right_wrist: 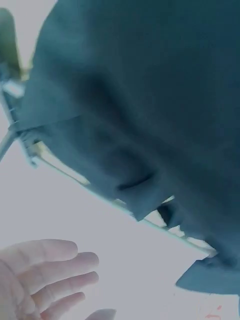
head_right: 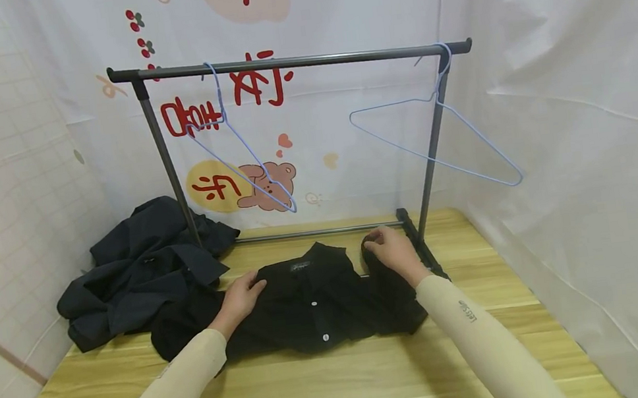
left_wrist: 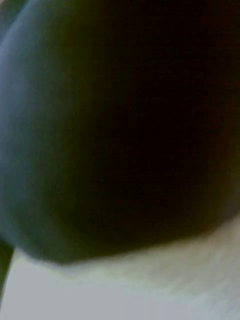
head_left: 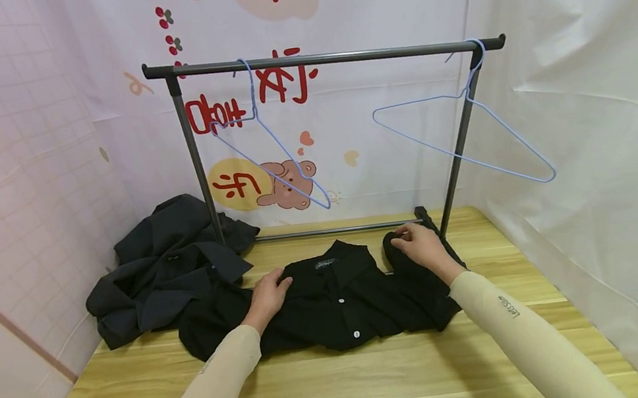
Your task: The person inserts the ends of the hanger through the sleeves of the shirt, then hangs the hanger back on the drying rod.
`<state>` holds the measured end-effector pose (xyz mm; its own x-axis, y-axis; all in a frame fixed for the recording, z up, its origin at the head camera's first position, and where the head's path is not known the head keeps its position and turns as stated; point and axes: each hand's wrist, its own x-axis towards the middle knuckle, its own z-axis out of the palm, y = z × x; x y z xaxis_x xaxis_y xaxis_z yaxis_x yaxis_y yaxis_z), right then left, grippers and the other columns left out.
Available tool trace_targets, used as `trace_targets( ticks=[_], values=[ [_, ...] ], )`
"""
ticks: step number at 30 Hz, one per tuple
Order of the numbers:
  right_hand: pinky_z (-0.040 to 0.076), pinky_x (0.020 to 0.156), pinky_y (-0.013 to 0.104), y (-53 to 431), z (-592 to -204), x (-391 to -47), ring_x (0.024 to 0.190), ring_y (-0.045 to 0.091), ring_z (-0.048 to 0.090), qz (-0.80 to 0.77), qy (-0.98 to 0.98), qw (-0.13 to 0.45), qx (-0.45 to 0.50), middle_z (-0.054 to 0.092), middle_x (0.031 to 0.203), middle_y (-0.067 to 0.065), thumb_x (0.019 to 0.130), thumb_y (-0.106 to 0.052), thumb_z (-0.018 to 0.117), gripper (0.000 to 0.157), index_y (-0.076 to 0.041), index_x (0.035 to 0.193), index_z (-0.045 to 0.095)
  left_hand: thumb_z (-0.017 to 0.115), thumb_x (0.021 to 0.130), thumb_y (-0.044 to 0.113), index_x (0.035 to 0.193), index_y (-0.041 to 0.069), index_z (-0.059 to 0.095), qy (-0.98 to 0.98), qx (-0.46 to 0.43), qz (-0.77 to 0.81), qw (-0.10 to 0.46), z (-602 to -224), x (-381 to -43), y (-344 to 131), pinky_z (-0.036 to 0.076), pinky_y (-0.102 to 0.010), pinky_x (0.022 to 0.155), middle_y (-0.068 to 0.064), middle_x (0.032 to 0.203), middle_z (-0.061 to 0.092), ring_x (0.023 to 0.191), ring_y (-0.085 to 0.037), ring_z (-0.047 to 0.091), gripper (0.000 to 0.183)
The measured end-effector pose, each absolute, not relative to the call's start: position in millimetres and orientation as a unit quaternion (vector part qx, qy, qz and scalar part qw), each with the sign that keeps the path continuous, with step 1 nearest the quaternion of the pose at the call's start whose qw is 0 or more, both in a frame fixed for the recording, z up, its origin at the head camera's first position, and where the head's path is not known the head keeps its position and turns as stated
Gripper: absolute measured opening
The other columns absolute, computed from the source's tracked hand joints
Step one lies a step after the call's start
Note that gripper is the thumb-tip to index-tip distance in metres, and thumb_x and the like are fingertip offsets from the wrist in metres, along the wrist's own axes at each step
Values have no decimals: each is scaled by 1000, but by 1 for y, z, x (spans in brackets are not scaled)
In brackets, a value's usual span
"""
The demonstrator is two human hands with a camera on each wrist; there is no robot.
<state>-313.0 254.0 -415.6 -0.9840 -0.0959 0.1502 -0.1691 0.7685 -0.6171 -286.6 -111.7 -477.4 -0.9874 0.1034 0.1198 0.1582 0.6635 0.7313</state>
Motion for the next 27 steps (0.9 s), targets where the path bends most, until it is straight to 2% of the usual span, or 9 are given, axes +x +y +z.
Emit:
trace_targets(
  ticks=[4,7,11,14,20,23,27],
  values=[
    [48,91,53,267,-395,-315,107,40,62,329,-936,105,70,65,119,24,101,-28,59,42,2,130,57,53,104,20,143,0,50,-912,-68,-403,25,-477,-287,-112,36,-55,107,-23,145,48,134,-40,44,44],
    [47,90,53,274,-382,-316,106,41,62,320,-934,143,64,66,116,25,101,-26,59,41,4,129,57,53,104,19,142,0,51,-914,-69,-399,29,-478,-288,-113,36,-55,106,-23,144,49,133,-41,44,42],
    [47,90,54,283,-371,-318,106,42,61,310,-928,198,64,63,116,26,100,-23,60,42,6,131,55,54,104,19,122,3,63,-914,-71,-398,37,-478,-289,-112,44,-53,95,-20,127,62,118,-39,56,26],
    [46,89,56,286,-363,-317,105,44,58,299,-912,269,83,60,117,29,99,-17,62,40,9,130,56,54,104,20,117,3,64,-914,-70,-399,36,-478,-289,-112,45,-52,92,-18,122,64,114,-38,58,24],
    [45,83,58,295,-335,-315,104,46,56,215,-860,450,109,61,115,27,94,-13,69,34,7,121,63,53,104,20,130,3,61,-913,-66,-400,32,-478,-288,-112,42,-54,100,-19,133,59,123,-39,53,32],
    [43,86,58,304,-316,-315,107,46,54,198,-832,509,97,60,118,26,94,-14,68,34,6,121,63,54,104,20,127,3,62,-914,-67,-398,32,-479,-288,-111,43,-53,97,-19,130,61,120,-39,55,31],
    [30,105,53,322,-294,-316,125,42,43,202,-818,537,45,50,136,24,98,-20,63,43,5,132,56,54,104,20,129,3,62,-915,-67,-397,31,-479,-288,-112,43,-53,98,-18,130,61,121,-38,55,31]
  ],
)
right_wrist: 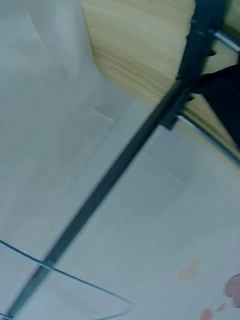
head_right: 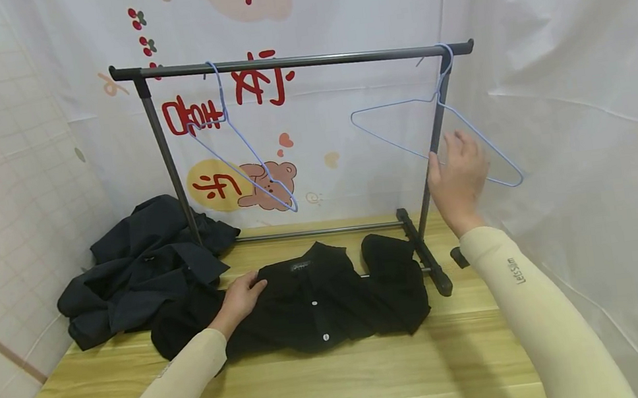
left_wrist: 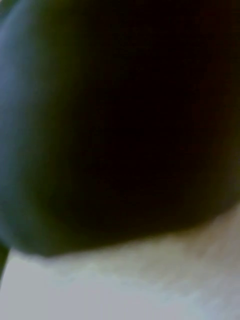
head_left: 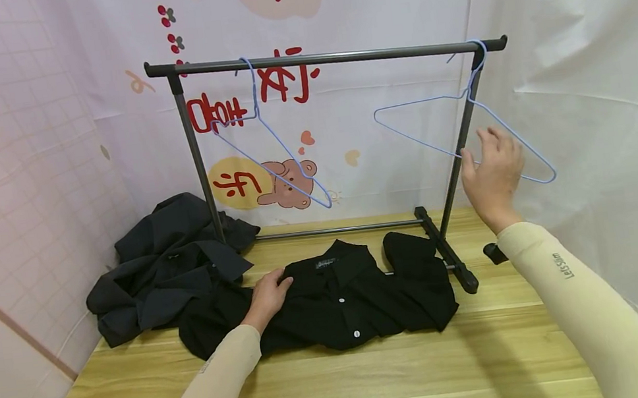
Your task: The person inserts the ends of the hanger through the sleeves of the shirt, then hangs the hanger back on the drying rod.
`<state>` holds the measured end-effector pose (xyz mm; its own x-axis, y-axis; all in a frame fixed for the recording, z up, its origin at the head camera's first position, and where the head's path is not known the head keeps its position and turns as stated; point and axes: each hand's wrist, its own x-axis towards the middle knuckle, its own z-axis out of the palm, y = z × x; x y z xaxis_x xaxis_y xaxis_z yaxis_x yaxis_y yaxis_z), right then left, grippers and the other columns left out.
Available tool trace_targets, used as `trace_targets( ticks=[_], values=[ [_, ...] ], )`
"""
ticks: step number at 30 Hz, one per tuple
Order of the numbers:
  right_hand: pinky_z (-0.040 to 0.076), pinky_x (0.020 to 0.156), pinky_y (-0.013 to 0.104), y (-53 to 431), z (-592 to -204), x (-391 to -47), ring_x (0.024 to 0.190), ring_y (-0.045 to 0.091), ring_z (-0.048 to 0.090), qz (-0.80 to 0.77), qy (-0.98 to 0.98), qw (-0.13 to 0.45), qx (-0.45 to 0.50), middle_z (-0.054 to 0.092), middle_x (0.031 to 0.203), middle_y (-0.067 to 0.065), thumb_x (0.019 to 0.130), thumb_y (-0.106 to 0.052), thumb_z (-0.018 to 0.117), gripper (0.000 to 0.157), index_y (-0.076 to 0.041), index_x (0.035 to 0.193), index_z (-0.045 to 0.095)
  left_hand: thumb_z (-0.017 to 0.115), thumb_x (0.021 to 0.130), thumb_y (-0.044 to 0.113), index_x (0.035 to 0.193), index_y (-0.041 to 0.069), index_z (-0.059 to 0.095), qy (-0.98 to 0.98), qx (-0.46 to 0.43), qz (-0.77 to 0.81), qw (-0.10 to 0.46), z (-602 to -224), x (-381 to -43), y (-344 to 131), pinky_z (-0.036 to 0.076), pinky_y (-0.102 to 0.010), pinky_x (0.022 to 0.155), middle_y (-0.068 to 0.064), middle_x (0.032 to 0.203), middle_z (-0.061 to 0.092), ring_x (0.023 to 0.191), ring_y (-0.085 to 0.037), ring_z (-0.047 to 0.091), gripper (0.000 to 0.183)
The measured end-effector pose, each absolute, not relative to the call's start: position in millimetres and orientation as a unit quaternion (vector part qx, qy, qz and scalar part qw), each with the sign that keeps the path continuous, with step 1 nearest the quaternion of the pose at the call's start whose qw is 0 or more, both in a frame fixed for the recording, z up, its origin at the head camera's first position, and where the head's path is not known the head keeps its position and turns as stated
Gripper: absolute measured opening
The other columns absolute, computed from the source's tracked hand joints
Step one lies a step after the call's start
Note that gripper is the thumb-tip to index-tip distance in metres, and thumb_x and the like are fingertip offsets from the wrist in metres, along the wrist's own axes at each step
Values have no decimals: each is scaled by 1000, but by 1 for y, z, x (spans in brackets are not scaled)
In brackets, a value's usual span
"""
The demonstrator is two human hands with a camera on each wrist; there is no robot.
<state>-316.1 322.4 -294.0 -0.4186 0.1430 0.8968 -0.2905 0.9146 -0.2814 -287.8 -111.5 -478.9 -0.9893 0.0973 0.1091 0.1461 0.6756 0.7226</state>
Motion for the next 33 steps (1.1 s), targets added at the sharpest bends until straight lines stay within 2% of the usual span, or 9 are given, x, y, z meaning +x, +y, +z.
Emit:
trace_targets(
  ticks=[4,7,11,13,18,21,24,33],
  values=[
    [9,118,49,340,-283,-315,143,33,27,217,-835,504,-37,37,152,20,101,-29,55,55,2,146,43,54,104,19,139,1,55,-915,-65,-398,26,-478,-287,-112,39,-55,104,-21,140,53,129,-40,48,39],
    [4,118,51,349,-280,-314,145,33,27,235,-848,470,-76,37,153,20,103,-30,52,58,1,150,37,54,104,20,141,0,53,-916,-66,-395,24,-478,-287,-112,37,-55,105,-22,142,51,131,-40,46,42],
    [12,116,52,355,-278,-316,137,40,38,254,-852,452,-76,47,144,26,104,-25,49,51,1,147,43,55,103,19,140,-1,54,-917,-69,-391,31,-477,-286,-112,38,-54,105,-22,140,53,130,-40,48,41],
    [21,113,52,354,-277,-317,131,43,43,259,-850,453,-67,52,138,28,104,-22,49,46,3,142,48,55,103,19,136,1,58,-916,-70,-392,36,-477,-286,-112,40,-54,103,-21,136,57,127,-40,51,38],
    [38,96,57,349,-270,-321,113,47,54,265,-843,467,-47,62,118,30,102,-14,54,34,8,126,62,56,103,18,127,2,63,-914,-73,-396,44,-478,-287,-113,43,-53,98,-18,127,63,119,-39,56,30],
    [40,88,58,343,-267,-323,105,47,56,270,-836,476,-42,65,108,31,101,-10,55,28,9,118,67,56,103,19,133,0,59,-915,-72,-395,39,-478,-287,-112,40,-54,102,-20,134,58,125,-39,52,36],
    [40,86,57,338,-266,-323,101,47,57,280,-829,483,-40,65,105,31,101,-7,55,26,9,116,68,55,103,20,140,-1,53,-915,-69,-396,31,-477,-286,-111,37,-54,106,-22,141,53,131,-40,47,42],
    [41,84,52,328,-266,-323,96,44,57,309,-789,529,-36,64,98,30,101,-11,56,26,7,114,70,55,103,20,138,1,56,-912,-64,-404,27,-478,-287,-111,39,-54,104,-20,140,54,129,-39,49,39]
  ],
)
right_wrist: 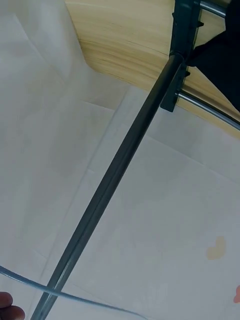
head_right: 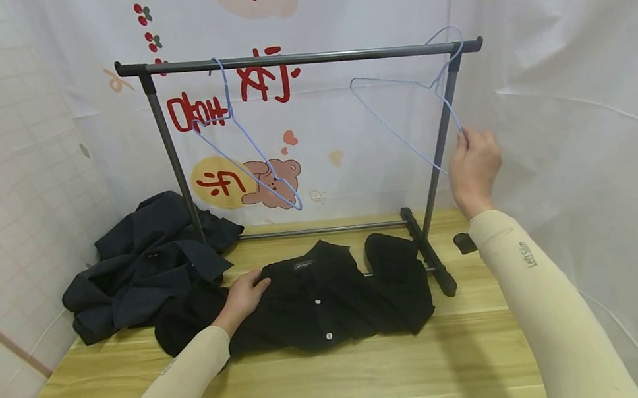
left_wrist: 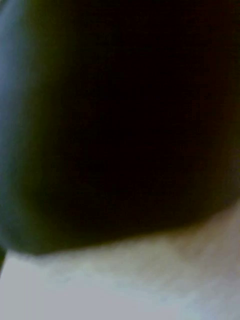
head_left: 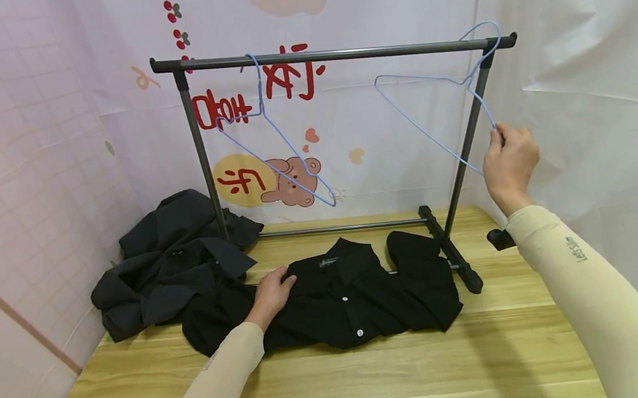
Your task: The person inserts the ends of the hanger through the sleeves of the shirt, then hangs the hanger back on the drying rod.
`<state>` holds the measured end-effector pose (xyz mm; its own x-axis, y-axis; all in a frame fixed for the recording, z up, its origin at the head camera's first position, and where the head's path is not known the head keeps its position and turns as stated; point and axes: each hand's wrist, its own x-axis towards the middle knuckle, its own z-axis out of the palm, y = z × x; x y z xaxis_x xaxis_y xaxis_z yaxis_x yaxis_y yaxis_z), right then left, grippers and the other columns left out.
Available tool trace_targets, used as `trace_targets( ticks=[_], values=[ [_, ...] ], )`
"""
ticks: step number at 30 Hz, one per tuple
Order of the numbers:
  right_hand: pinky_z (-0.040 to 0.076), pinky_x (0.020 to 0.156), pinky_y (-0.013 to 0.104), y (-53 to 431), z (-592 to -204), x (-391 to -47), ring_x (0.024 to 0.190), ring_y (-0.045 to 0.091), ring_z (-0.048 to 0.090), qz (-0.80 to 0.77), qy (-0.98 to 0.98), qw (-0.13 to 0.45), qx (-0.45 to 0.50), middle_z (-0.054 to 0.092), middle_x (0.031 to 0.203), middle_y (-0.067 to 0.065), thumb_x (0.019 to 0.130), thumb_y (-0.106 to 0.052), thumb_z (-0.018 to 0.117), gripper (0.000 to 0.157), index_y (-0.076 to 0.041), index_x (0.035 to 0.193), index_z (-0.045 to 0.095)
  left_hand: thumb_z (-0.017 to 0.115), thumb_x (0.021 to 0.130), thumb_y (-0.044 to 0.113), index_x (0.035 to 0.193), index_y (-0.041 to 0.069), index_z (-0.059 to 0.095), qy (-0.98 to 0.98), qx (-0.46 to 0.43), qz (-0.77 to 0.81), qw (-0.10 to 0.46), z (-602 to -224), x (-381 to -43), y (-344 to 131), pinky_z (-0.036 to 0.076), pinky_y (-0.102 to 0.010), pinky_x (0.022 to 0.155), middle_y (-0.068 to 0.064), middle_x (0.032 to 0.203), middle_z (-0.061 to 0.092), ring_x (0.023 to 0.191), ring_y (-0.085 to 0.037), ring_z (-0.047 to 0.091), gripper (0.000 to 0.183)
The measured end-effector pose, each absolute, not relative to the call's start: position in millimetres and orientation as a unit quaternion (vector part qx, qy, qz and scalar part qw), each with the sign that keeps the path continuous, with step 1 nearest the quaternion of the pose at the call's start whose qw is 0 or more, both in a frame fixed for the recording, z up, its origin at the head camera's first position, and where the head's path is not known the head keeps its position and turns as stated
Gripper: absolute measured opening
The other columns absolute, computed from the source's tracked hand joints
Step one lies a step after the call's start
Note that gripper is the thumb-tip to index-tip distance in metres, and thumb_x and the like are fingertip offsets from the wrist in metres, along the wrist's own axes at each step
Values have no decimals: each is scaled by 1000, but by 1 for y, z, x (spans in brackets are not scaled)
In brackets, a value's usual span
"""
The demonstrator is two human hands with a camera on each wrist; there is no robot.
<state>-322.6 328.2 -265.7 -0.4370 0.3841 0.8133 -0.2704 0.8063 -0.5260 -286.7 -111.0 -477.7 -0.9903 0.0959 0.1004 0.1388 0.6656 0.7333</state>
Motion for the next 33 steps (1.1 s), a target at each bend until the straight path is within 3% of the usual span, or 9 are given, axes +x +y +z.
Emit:
trace_targets(
  ticks=[8,15,28,33],
  values=[
    [39,81,44,326,-272,-319,90,40,57,319,-759,568,8,64,88,26,100,-11,58,23,7,104,73,53,104,19,142,-1,50,-911,-62,-406,20,-477,-285,-113,37,-55,106,-22,144,50,132,-41,45,43],
    [35,73,30,328,-315,-312,83,37,56,314,-769,554,49,62,86,26,100,-9,58,24,9,109,71,52,105,22,145,-1,47,-909,-56,-412,11,-475,-285,-113,35,-54,107,-22,147,47,135,-40,42,46],
    [41,59,45,336,-390,-305,68,35,56,240,-800,521,175,59,79,18,93,3,64,11,6,101,70,48,107,27,142,1,51,-897,-60,-437,-6,-472,-289,-112,40,-55,102,-21,141,52,129,-40,49,43],
    [43,56,44,343,-407,-302,65,30,56,211,-813,491,231,59,81,16,86,9,68,15,5,101,71,46,107,29,145,3,48,-877,-57,-476,-25,-465,-293,-115,38,-55,105,-20,143,50,131,-40,46,46]
  ],
)
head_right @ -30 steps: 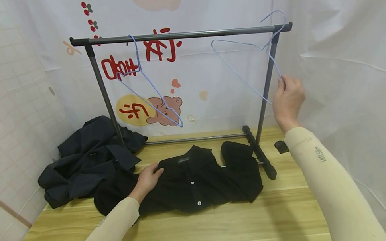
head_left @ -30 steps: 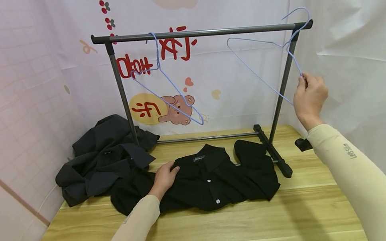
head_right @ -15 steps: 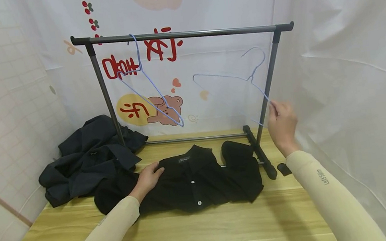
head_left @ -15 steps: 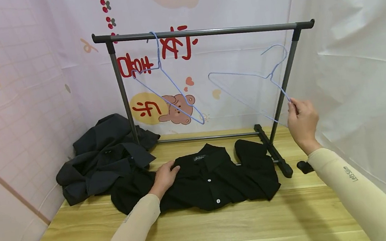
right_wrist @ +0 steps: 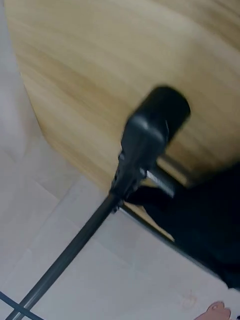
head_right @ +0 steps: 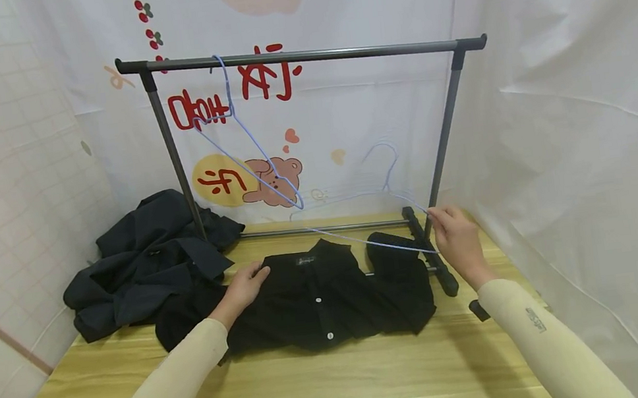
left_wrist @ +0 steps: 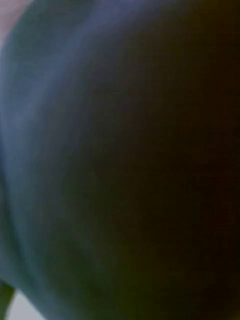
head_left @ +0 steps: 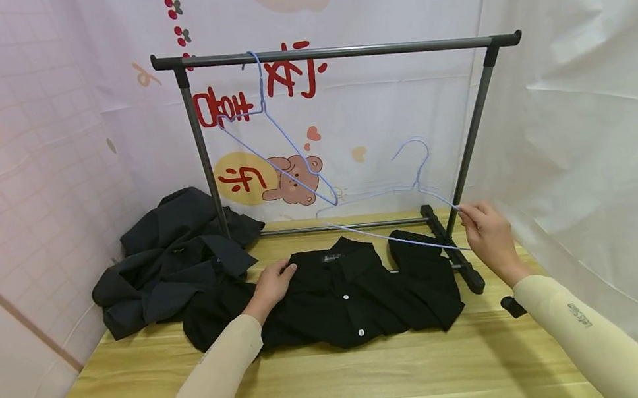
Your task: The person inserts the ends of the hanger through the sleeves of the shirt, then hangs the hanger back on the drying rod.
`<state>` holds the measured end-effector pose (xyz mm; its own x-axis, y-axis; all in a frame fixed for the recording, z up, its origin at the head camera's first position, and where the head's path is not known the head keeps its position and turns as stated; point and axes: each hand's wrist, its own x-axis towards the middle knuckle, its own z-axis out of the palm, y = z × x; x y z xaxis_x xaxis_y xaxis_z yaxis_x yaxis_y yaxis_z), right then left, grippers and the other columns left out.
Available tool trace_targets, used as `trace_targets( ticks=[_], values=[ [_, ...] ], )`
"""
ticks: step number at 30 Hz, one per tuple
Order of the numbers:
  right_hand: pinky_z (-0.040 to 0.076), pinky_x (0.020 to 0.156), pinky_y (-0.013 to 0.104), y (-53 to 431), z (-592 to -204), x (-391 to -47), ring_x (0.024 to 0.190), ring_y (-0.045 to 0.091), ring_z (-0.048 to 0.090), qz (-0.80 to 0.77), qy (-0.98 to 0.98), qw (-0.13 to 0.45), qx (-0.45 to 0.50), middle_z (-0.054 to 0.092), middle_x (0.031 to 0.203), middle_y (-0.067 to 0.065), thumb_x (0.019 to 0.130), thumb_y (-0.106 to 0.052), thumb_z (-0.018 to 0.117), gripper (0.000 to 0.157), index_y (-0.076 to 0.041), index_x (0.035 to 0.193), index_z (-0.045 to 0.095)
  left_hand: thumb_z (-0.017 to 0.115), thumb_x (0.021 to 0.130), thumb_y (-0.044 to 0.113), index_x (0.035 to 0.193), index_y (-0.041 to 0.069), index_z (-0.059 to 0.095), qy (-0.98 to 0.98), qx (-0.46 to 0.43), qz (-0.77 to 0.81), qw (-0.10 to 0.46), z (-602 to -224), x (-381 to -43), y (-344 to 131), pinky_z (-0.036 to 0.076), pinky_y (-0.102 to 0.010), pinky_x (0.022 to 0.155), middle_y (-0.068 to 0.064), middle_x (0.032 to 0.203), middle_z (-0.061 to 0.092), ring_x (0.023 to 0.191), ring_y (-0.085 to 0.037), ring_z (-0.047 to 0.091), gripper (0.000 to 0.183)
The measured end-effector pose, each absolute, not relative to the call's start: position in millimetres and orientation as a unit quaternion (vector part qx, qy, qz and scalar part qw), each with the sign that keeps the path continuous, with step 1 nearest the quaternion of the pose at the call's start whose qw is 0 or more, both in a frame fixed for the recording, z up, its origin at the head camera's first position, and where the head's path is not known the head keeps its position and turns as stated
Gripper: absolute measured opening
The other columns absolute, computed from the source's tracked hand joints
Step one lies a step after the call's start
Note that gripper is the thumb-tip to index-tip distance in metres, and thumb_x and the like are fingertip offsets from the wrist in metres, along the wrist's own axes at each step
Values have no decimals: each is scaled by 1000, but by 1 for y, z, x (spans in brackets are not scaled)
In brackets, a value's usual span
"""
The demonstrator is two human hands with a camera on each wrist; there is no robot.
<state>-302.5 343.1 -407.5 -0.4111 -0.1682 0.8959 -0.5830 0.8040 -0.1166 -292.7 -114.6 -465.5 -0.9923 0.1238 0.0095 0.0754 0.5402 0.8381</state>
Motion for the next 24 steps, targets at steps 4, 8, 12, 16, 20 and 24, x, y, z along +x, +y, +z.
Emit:
trace_targets(
  ticks=[4,8,12,16,20,24],
  values=[
    [42,57,39,348,-417,-300,65,26,55,199,-817,472,267,59,82,15,82,13,70,21,5,101,72,47,107,31,146,5,48,866,48,496,40,-462,-297,-116,37,-55,106,-19,144,49,133,-39,44,47],
    [43,57,38,349,-421,-300,65,25,56,193,-816,461,289,60,84,15,81,13,70,22,5,101,72,47,107,31,146,6,49,854,40,517,47,-460,-300,-117,36,-53,108,-18,144,50,134,-37,44,46],
    [44,58,40,349,-426,-302,68,26,57,189,-818,453,301,62,87,15,81,12,70,21,4,100,72,48,107,30,145,7,50,841,44,536,53,-457,-303,-118,35,-51,108,-16,143,52,133,-35,45,45],
    [45,54,41,347,-431,-304,64,24,57,179,-826,444,298,61,84,12,84,6,70,18,1,102,73,46,108,26,147,4,47,822,72,562,61,-453,-303,-118,34,-51,110,-17,146,48,136,-35,42,45],
    [44,49,44,341,-436,-306,59,25,56,174,-838,439,272,61,81,11,85,2,72,18,-2,103,74,46,107,28,149,6,44,810,85,575,71,-449,-302,-117,32,-50,111,-15,150,44,140,-34,37,48],
    [45,50,46,331,-437,-309,62,28,59,193,-851,422,247,63,82,12,85,3,72,18,-2,103,74,48,106,32,150,7,42,807,83,579,79,-448,-305,-117,29,-49,114,-14,153,41,143,-32,32,51]
  ],
)
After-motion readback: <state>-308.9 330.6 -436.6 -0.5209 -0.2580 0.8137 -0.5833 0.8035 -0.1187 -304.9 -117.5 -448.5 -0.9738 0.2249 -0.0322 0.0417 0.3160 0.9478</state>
